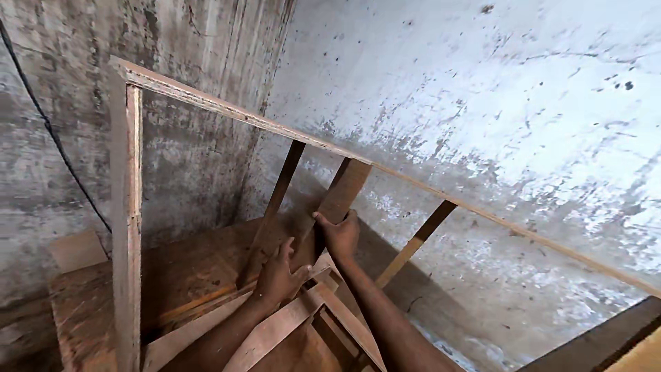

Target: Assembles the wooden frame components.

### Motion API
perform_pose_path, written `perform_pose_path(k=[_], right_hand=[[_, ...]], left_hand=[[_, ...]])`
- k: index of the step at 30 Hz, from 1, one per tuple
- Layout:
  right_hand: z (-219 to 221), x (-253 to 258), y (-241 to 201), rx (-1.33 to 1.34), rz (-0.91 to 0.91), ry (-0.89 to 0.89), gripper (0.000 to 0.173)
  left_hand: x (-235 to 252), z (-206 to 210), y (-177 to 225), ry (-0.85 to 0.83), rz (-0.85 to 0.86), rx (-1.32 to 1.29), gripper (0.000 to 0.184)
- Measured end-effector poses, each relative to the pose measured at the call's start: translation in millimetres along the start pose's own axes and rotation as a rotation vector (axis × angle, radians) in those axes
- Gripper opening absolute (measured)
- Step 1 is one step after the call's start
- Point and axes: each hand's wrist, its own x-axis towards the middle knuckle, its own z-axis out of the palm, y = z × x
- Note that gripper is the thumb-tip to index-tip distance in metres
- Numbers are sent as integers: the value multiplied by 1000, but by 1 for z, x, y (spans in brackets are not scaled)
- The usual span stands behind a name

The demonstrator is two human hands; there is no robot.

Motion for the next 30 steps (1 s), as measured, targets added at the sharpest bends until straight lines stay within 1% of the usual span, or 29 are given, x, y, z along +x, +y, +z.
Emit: perform_pose_path(k=[2,4,5,7,10,12,14,17,19,21,22,27,30], right_hand=[[-1,-2,-1,-42,-6,53,70],[1,-3,-4,-76,-9,88,67],[2,-5,-7,-88,2,96,66],[5,-8,-14,-99,22,89,64],[8,-5,-20,-92,23,-7,63],[6,2,-20,-50,-4,-114,67],[5,8,-19,-2,-40,-220,70],[7,15,-16,111,-57,-347,76],[8,18,-16,141,-76,-383,73],[8,19,-19,122,-81,-376,71],[8,20,-20,93,-80,-369,72],[9,21,-21,10,-107,-328,73],[9,22,-21,8,-95,-325,71]], left_hand=[[-4,-8,5,-70,6,72,87],[-4,-11,12,-187,21,152,91],[-4,-11,17,-214,37,194,89],[-2,-15,28,-240,69,236,75],[13,-36,32,-395,119,119,67],[23,-46,27,-463,197,31,60],[27,-55,25,-511,224,4,53],[28,-57,14,-511,237,-41,57],[28,-58,9,-511,242,-64,55],[26,-57,9,-518,229,-86,50],[26,-56,9,-532,209,-101,48],[22,-59,15,-571,189,-106,47],[22,-63,21,-586,161,-74,53]])
